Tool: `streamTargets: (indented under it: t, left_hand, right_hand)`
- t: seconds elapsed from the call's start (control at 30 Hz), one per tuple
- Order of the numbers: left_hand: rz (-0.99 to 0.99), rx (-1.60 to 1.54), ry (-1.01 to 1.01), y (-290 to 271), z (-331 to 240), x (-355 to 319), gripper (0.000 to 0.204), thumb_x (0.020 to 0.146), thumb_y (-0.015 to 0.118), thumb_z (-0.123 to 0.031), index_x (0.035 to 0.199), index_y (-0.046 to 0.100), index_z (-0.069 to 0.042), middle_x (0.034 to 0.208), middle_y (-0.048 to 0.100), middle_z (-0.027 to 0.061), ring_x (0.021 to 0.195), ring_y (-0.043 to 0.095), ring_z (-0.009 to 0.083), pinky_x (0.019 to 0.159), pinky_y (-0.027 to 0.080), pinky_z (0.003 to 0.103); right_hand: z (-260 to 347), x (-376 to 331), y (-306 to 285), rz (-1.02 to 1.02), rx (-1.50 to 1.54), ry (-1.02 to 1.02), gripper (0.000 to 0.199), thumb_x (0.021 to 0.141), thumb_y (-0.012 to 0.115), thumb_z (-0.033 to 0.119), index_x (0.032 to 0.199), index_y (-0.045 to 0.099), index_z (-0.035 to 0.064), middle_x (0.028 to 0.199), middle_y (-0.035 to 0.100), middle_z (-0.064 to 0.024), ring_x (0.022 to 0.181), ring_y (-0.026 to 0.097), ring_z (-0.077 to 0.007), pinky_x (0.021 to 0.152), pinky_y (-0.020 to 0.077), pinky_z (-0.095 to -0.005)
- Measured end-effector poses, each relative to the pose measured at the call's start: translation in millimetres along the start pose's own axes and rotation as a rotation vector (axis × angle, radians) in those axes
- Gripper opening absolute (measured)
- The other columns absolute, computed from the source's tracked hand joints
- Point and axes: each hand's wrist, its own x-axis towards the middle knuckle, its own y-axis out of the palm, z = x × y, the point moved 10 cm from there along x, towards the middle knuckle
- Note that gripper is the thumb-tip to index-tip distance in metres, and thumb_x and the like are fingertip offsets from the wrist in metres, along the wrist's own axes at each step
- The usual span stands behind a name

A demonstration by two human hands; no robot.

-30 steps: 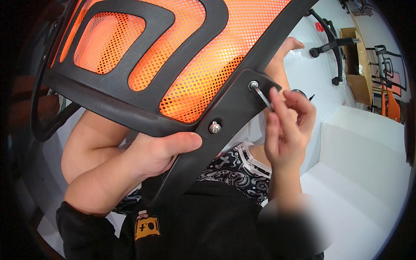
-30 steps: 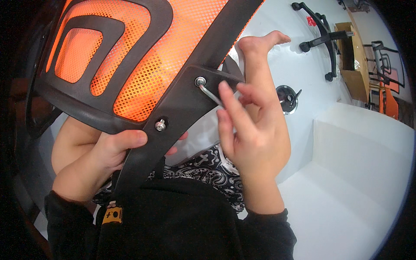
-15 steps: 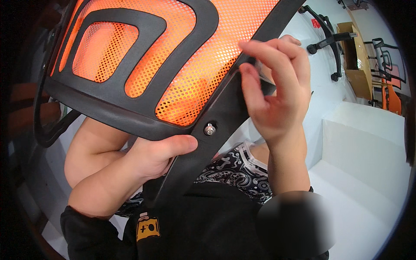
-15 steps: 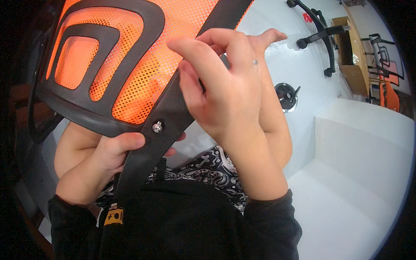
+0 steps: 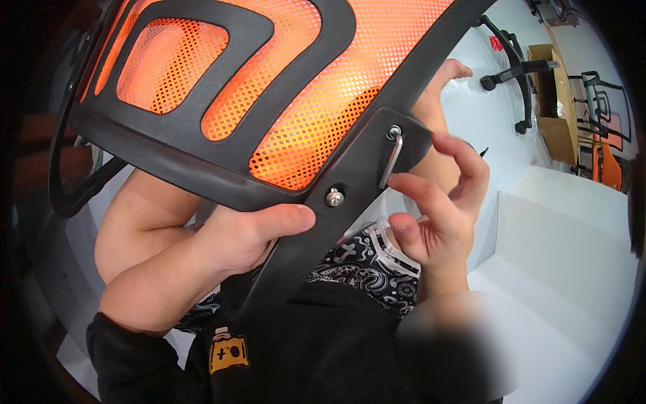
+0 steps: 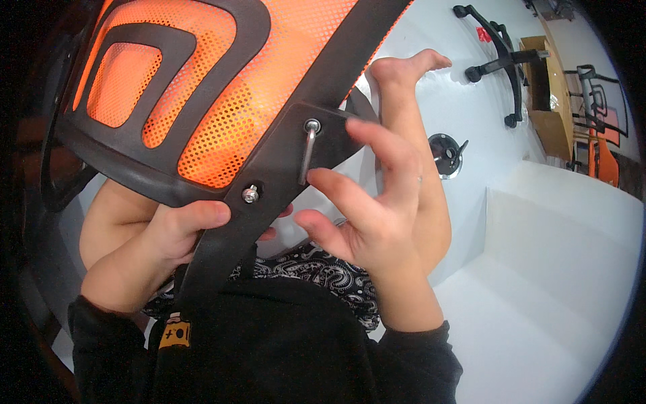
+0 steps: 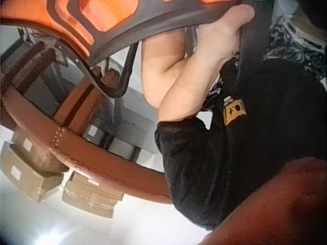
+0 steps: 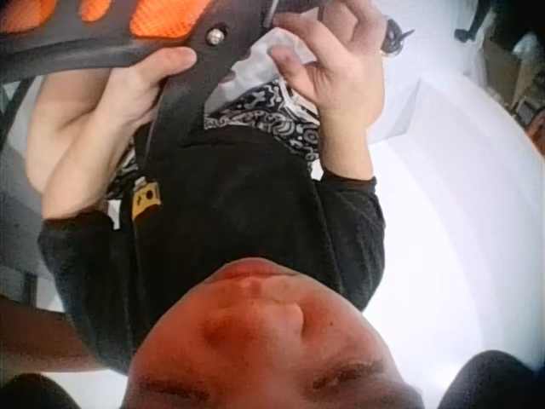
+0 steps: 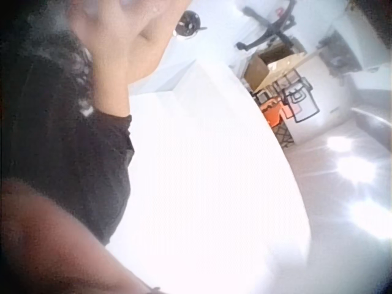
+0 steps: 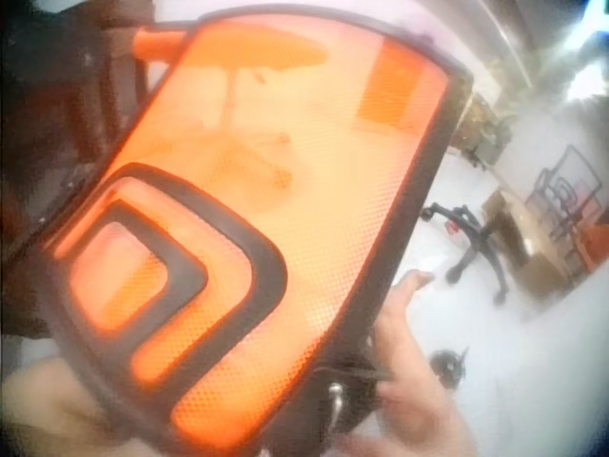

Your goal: The person assembles an orange mesh office chair by tightening screws on the backrest frame using an Allen key. They then attach the backrest to the seat base and secure it with bolts.

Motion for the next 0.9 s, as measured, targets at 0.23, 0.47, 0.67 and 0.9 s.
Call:
streamTargets:
  t: [0.23,0.47,0.67,0.9]
  left_hand:
    - [-0.005,-0.011,-0.015,2.5,-1.4,-1.0,0.072,0.074,0.071,-0.021,0.133,0.038,0.004,0.119,0.056,0.0218,0.105,0.061,0.0329,0.085,0.055,0.041]
    - [0.016,-0.009,0.021,2.8,-1.1,0.0,0.072,0.075,0.071,-0.023,0.133,0.038,0.004,0.12,0.055,0.0224,0.106,0.06,0.0346,0.085,0.055,0.04]
    - [0.012,-0.007,-0.044,4.4,0.7,-1.0,0.074,0.074,0.072,-0.024,0.133,0.038,0.005,0.119,0.056,0.0224,0.106,0.06,0.0359,0.083,0.056,0.04]
    - [-0.003,0.035,-0.018,2.5,-1.5,0.3,0.074,0.073,0.071,-0.026,0.132,0.039,0.005,0.118,0.057,0.0236,0.103,0.061,0.0347,0.081,0.056,0.04]
  right_hand:
    - [1.9,27.1,4.2,0.086,0.066,-0.092,0.038,0.071,0.069,0.045,0.083,0.072,0.0089,0.129,0.044,-0.024,0.117,0.046,-0.0351,0.097,0.0371,-0.0416]
    - [2.7,29.9,12.7,0.189,0.04,-0.194,0.031,0.056,0.077,0.01,0.087,0.074,0.0104,0.123,0.052,-0.0148,0.112,0.049,-0.0312,0.094,0.0405,-0.0411]
    - [4.3,54.0,15.0,-0.002,0.071,-0.136,0.024,0.059,0.073,0.0,0.082,0.07,0.0068,0.097,0.061,-0.0094,0.086,0.057,-0.0214,0.083,0.044,-0.0337]
    - [-27.2,56.0,-1.5,-0.181,0.092,0.063,0.019,0.071,0.061,-0.01,0.085,0.065,0.0009,0.08,0.06,-0.0077,0.075,0.057,-0.0173,0.07,0.0444,-0.0257]
